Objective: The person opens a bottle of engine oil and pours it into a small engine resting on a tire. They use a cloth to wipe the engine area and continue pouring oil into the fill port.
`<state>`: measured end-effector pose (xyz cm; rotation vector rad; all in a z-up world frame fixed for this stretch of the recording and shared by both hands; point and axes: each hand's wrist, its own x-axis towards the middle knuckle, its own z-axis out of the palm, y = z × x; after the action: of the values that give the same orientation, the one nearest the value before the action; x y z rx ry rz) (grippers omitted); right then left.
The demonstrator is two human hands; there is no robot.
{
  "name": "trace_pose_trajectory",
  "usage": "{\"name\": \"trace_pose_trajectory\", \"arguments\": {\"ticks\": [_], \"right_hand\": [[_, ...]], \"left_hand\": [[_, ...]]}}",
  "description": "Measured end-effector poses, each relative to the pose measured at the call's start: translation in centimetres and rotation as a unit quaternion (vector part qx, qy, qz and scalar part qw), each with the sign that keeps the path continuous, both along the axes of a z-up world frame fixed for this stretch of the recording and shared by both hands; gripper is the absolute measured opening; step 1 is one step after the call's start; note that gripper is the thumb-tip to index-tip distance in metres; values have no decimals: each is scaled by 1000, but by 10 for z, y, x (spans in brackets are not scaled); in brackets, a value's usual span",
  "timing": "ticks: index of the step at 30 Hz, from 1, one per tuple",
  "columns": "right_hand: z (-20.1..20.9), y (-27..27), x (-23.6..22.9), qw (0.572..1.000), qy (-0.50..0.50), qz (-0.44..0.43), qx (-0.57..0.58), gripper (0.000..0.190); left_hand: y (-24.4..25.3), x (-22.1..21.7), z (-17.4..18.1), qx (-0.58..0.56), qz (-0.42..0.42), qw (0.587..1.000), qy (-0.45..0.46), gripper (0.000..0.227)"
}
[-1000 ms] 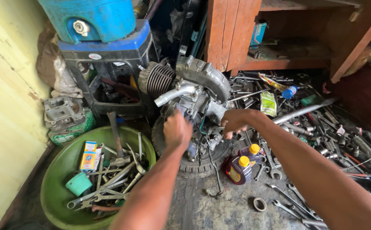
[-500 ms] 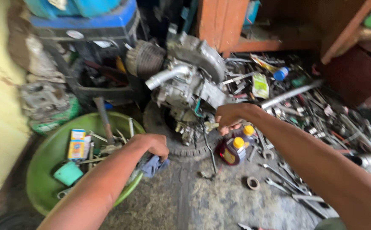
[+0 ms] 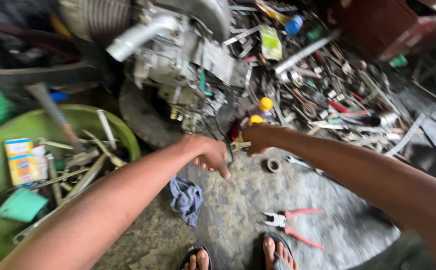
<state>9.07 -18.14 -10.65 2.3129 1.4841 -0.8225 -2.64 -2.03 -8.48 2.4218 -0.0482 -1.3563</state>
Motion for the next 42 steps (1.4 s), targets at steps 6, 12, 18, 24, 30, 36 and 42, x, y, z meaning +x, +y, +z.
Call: {"name": "trace_pose_trajectory", "arguments": {"ticks": [6, 12, 18, 24, 30, 36, 42], "right_hand": [[-76, -29, -11, 1000, 0, -25, 17, 46], [-113, -41, -9, 994, 15, -73, 76, 40], [-48, -24, -11, 999, 0, 8, -47, 33], [65, -10, 24, 988, -131, -53, 60, 39], [58, -18, 85, 966, -163, -187, 66, 57], [0, -21, 103, 979, -109, -153, 77, 64], [23, -17, 105, 977, -100, -165, 94, 58]], "left_hand": [[-32, -13, -29, 26, -122, 987, -104, 37], [-40, -8, -30, -90, -38, 973, -210, 25], [-38, 29, -24, -204, 249, 884, -338, 23], [-33, 83, -14, -404, 682, 581, -185, 7], [-14, 103, 31, -426, 628, 603, -246, 3], [-14, 99, 54, -375, 541, 681, -319, 6], [-15, 92, 50, -283, 448, 752, -393, 17]]}}
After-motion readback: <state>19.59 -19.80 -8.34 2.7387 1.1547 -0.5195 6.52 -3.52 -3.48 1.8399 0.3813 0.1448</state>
